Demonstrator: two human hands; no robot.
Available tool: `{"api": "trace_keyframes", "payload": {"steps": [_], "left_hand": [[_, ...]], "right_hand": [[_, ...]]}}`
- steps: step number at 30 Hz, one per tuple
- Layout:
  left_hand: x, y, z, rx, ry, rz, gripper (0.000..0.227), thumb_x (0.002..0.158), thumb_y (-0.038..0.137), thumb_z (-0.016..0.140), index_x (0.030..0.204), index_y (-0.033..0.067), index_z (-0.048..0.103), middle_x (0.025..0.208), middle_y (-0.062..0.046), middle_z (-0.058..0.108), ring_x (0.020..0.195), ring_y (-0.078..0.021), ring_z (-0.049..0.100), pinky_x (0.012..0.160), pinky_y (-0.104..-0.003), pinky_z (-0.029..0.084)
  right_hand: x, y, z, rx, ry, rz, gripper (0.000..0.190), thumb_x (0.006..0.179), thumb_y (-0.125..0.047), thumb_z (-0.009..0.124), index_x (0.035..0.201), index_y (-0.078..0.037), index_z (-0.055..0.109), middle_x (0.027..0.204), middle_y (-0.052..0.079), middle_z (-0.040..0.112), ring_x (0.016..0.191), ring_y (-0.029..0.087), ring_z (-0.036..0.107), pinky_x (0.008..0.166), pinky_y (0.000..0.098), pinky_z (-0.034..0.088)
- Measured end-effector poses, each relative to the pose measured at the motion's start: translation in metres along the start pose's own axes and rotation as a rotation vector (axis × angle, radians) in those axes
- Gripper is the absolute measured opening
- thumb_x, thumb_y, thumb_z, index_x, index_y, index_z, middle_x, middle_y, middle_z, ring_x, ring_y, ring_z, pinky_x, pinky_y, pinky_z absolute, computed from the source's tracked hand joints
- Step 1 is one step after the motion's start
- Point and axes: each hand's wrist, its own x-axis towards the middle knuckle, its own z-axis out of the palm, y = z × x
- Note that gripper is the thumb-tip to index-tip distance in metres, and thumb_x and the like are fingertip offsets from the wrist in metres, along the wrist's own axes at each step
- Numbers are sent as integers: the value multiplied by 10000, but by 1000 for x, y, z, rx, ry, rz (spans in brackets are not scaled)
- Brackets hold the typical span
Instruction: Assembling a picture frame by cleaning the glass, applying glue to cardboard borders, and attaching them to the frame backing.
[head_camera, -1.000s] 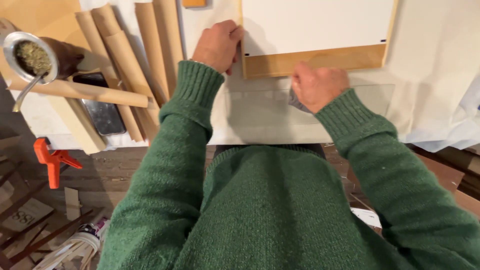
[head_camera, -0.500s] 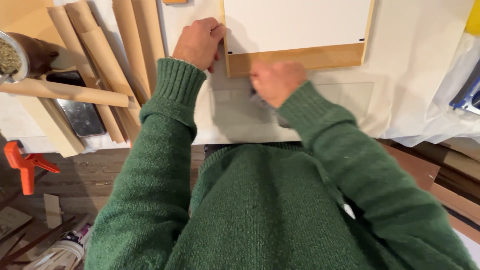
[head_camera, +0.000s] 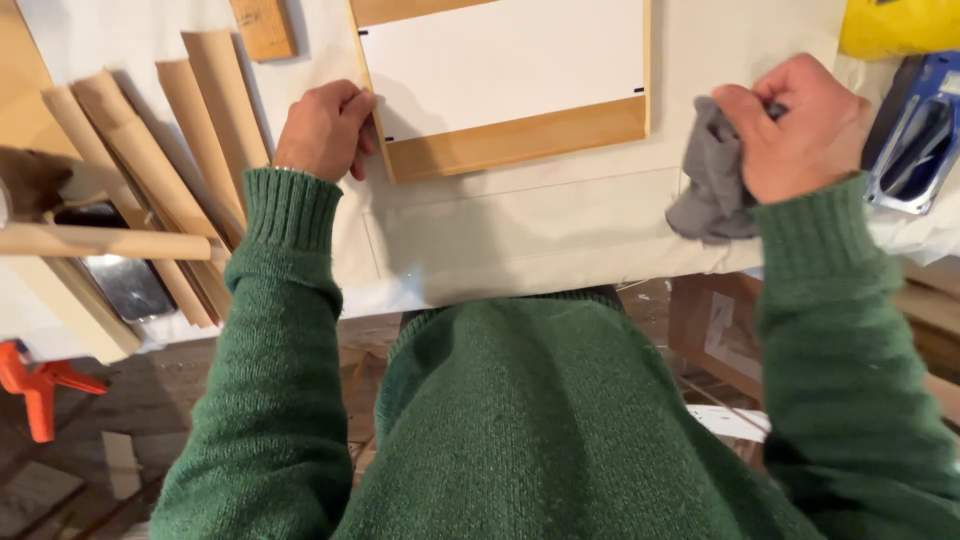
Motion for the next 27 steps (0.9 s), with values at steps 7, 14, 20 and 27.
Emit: {"api": "trace_keyframes", "payload": {"steps": [7, 14, 20, 27], "left_hand": [[3, 1, -9, 13, -87, -5, 320, 1047, 267, 529, 955, -2, 677, 637, -57, 641, 430, -165, 575, 438, -344, 484], [10, -4, -20, 36, -156, 41, 286, 1026, 268, 505, 1007, 42, 679, 594, -57, 615, 431, -152, 578, 422, -331, 486], [15, 2, -30, 101, -262, -5, 337, 1042, 317, 489, 960, 42, 666, 586, -56, 601, 421, -166, 551, 433, -336, 484], [24, -1, -35, 98, -299, 33, 324, 1013, 299, 506, 912, 31, 657, 580, -43, 620, 407, -150, 573, 420, -338, 477]], "right_hand": [[-5, -94, 59, -111, 145, -118, 296, 933, -265, 898, 1002, -67, 688, 937, 101, 702, 797, 292, 691, 689, 418, 558], [-32, -190, 126, 37, 180, -1, 130, 926, -156, 794, 989, -112, 688, 1044, 118, 618, 933, 338, 656, 783, 456, 544], [-21, -167, 128, -133, 162, -87, 120, 957, -164, 759, 1016, -83, 693, 1031, 113, 653, 994, 358, 603, 838, 473, 501], [-30, -239, 174, 168, 254, 134, 157, 830, -125, 778, 961, -76, 707, 969, 145, 625, 908, 335, 625, 750, 455, 531]]}}
